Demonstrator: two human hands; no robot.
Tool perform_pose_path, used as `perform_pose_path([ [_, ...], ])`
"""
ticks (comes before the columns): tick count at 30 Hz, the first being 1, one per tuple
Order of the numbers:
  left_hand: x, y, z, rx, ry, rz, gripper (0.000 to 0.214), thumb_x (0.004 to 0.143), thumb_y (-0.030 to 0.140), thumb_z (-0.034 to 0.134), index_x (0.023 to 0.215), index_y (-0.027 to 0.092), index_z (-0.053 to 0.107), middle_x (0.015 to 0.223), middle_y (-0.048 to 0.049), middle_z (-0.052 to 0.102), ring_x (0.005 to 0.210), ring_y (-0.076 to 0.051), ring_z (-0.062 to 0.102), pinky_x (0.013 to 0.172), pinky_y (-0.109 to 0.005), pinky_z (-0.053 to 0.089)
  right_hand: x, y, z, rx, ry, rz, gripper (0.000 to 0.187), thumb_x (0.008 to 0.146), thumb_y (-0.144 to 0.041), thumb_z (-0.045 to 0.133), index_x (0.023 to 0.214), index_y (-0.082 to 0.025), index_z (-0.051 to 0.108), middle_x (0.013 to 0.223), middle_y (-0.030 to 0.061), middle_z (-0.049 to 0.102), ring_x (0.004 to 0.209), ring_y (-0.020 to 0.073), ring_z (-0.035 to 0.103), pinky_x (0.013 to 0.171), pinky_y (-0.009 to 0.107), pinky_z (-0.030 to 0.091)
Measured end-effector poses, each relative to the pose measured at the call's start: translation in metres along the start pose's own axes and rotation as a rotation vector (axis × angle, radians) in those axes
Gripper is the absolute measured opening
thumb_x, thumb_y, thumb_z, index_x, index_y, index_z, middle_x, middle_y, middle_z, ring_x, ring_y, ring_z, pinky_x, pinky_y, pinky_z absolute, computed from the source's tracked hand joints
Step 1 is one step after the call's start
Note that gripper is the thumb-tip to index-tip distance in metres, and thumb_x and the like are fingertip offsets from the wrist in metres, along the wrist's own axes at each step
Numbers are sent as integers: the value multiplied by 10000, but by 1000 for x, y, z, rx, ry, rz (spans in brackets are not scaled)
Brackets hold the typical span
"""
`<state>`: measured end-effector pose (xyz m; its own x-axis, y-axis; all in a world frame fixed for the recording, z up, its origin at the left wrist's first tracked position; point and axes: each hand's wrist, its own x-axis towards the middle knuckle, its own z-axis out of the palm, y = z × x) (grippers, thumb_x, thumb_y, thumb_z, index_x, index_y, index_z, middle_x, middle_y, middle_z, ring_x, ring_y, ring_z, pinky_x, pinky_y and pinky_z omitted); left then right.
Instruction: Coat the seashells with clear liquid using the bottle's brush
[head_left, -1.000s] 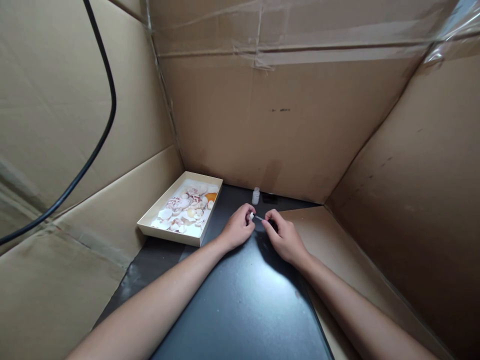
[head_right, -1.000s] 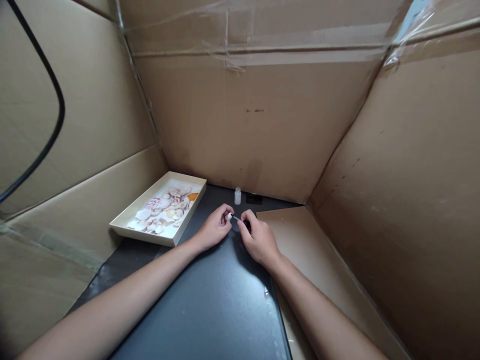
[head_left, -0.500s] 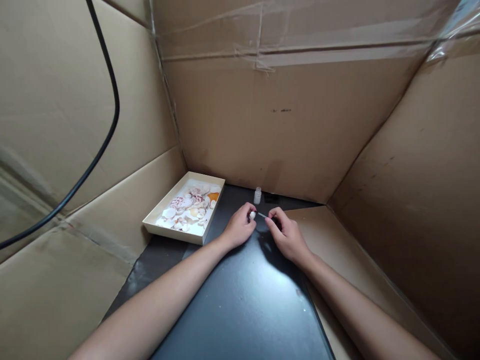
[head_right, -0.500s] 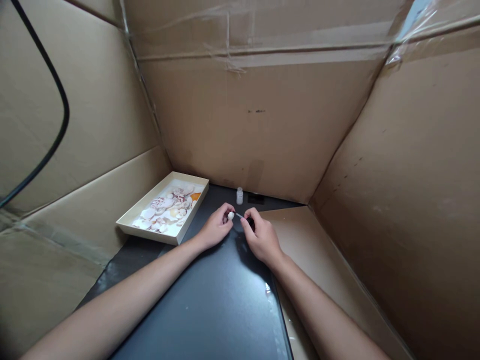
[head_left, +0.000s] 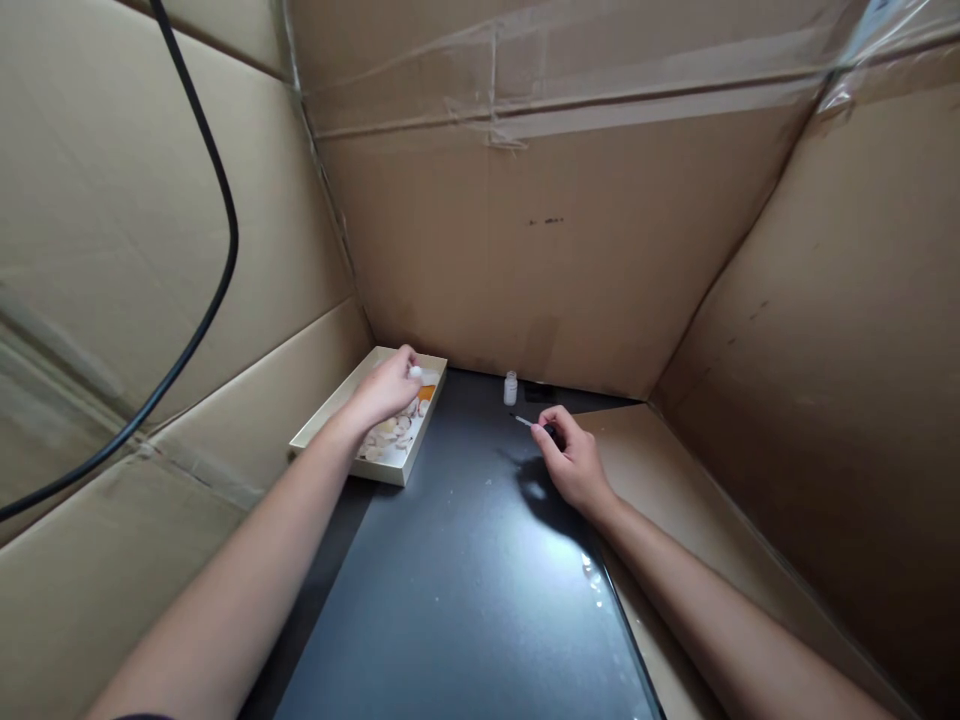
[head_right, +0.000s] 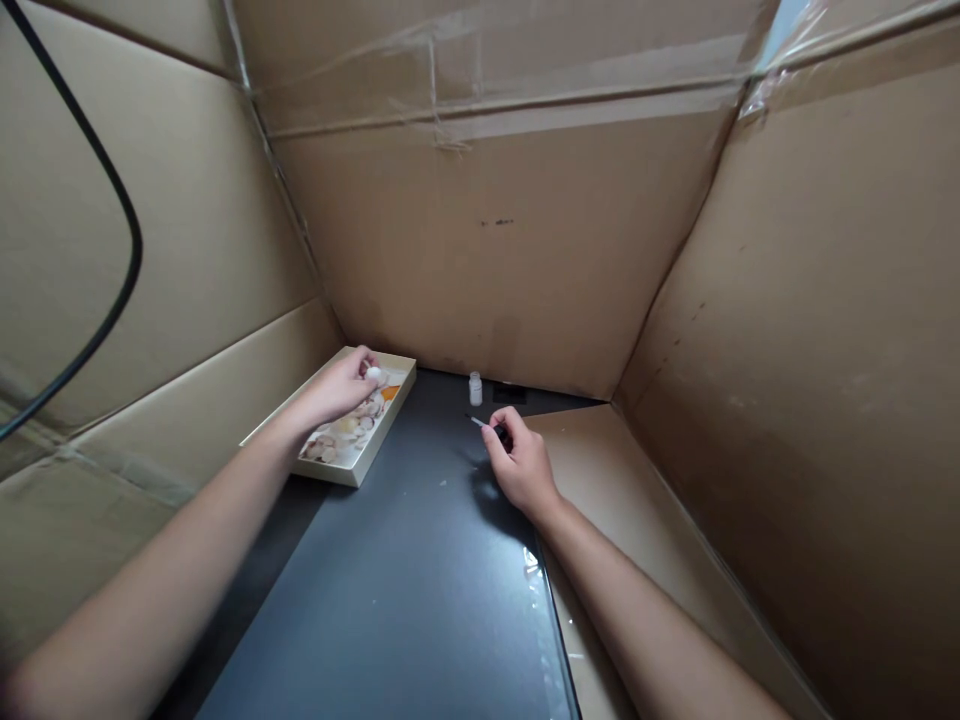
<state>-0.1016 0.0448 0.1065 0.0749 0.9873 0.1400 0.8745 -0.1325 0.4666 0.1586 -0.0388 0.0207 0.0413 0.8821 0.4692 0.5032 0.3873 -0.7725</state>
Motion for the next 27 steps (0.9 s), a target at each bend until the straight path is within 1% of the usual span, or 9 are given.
perform_pose_path([
  [3,1,-22,-5,126,-190,10,251,670,165,508,916,174,558,839,-42,609,738,-167,536,615,-239,345,0,0,0,-4,-15,2,203,887,-404,474,814,-215,477,581,-58,386,536,110,374,530,228,292],
  [7,-6,-30,3,150,-392,20,337,644,136,489,959,192,594,914,-52,629,754,-169,563,627,-238,374,0,0,0,5,-4,-24,196,889,-398,473,816,-216,468,583,-62,386,527,106,373,530,230,285],
  [10,-10,-31,6,192,-394,-33,406,632,141,501,1012,227,615,948,-59,633,761,-180,570,615,-241,372,0,0,0,12,-9,-20,187,892,-390,476,820,-218,467,574,-67,374,521,107,370,526,231,279],
  [12,-13,-30,4,206,-352,-16,421,633,149,512,1029,243,622,942,-57,636,778,-186,566,616,-238,368,-1,0,1,16,-19,-14,185,893,-389,476,822,-219,468,570,-68,372,520,107,370,525,231,278],
  [14,-17,-29,1,204,-349,18,372,641,166,519,985,244,635,888,-43,633,760,-180,558,605,-232,361,-1,0,1,18,-23,-12,186,890,-390,479,819,-218,469,570,-68,374,520,106,369,523,231,277],
  [17,-23,-26,-3,199,-462,5,251,641,189,526,857,228,647,788,-20,607,649,-153,530,560,-229,350,-1,1,1,16,-27,-12,188,887,-394,483,820,-218,474,565,-69,374,517,105,367,520,230,277],
  [20,-26,-27,-1,244,-506,-42,294,626,180,554,898,244,644,745,-11,591,599,-149,504,551,-236,353,-1,2,2,12,-35,-10,200,887,-407,482,822,-219,475,563,-67,374,517,108,369,520,232,283],
  [24,-23,-37,7,314,-484,0,384,633,151,585,1002,248,622,915,-38,624,741,-181,535,650,-256,390,0,3,2,9,-34,-10,196,886,-402,484,817,-218,473,568,-64,385,519,109,373,520,233,281],
  [27,-20,-43,11,337,-459,37,372,652,162,586,1014,242,611,1010,-66,626,856,-223,550,709,-284,395,0,3,2,16,-32,-14,188,884,-391,489,817,-216,474,582,-62,397,529,108,376,525,231,283],
])
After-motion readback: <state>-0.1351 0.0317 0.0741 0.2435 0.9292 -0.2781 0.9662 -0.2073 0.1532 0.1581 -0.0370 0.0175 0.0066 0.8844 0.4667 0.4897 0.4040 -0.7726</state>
